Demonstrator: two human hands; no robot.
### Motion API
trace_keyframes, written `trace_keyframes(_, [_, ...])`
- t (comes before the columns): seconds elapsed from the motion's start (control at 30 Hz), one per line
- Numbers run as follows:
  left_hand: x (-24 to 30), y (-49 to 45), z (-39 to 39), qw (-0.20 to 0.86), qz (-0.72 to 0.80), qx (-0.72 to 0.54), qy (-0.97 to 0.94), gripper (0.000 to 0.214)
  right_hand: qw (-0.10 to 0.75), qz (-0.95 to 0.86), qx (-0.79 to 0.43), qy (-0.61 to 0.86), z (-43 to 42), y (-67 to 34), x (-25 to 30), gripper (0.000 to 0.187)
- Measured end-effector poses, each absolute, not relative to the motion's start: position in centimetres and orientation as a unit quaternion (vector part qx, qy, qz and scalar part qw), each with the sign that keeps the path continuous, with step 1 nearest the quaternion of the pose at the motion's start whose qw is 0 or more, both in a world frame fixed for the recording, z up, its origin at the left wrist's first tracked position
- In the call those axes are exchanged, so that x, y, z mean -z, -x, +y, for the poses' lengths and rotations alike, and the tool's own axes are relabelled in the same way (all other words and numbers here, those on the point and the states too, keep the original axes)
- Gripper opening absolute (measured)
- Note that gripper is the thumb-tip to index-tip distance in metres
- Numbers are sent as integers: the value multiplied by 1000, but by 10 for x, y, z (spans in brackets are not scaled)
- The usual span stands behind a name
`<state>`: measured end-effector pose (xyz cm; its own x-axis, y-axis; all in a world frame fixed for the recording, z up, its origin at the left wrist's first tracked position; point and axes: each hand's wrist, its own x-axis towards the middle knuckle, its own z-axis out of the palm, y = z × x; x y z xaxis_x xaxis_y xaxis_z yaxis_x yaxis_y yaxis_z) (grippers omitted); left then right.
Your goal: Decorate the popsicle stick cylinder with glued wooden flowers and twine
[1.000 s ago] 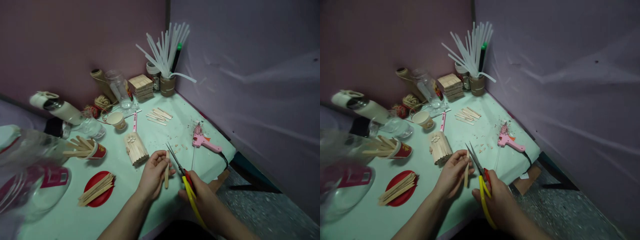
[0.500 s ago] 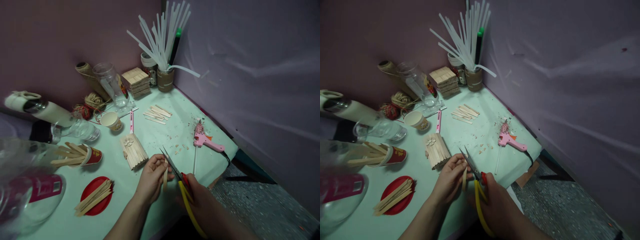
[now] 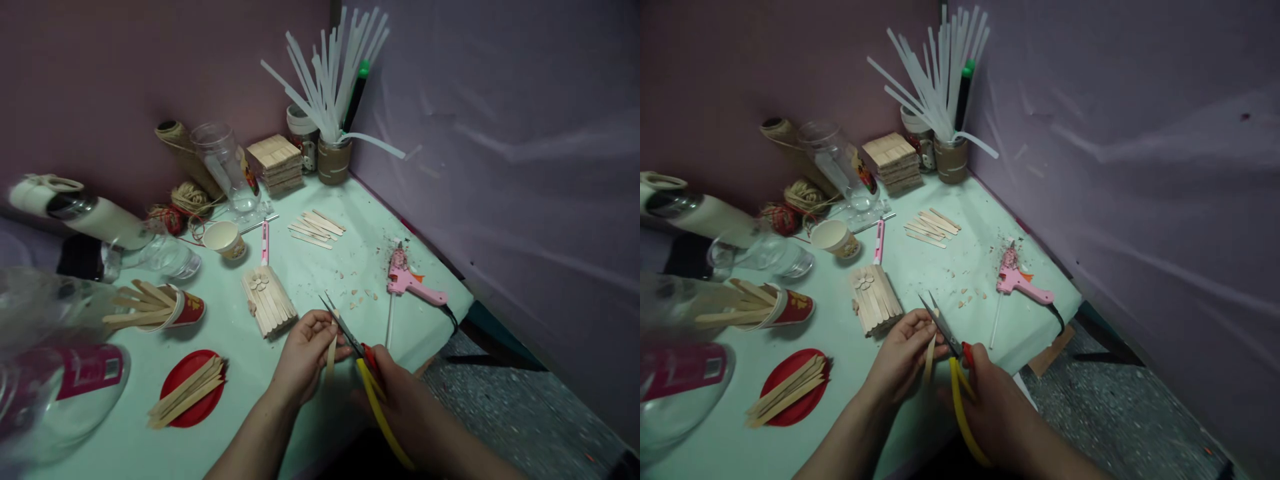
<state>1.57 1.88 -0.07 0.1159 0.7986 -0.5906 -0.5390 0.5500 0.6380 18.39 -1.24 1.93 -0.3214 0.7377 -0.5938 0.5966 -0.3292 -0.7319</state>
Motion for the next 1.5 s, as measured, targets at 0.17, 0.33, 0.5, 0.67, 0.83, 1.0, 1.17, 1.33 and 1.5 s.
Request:
trace_keyframes(0.17, [1, -16, 19, 734, 489, -454, -126, 36, 61, -582, -567, 580, -13, -185, -18, 23])
trace_keyframes(0.33, [3, -16, 19, 735, 483, -459, -124, 36, 54, -585, -563, 582, -13, -184, -16, 23])
trace_keyframes(0.5, [1, -15, 18, 735, 479, -461, -130, 33, 63, -579, -574, 576, -14, -185, -18, 22])
trace_keyframes(0.67, [0, -15, 17, 733, 481, -462, -131, 34, 45, -578, -572, 580, -12, -186, -22, 25])
trace_keyframes(0.83, [3, -15, 17, 732, 482, -459, -147, 32, 49, -576, -576, 578, -11, -187, -21, 25])
trace_keyframes(1.0, [2, -15, 18, 728, 491, -454, -148, 33, 50, -571, -581, 578, -10, -187, -22, 28])
trace_keyframes(1.17, [0, -15, 20, 726, 504, -445, -147, 37, 45, -567, -577, 587, -10, -187, -24, 32])
trace_keyframes(1.33, [-2, -15, 20, 734, 507, -429, -143, 38, 52, -567, -576, 586, -15, -186, -24, 23])
trace_keyframes(1.5, [0, -17, 18, 745, 510, -410, -131, 42, 65, -524, -596, 605, -15, -183, -22, 17])
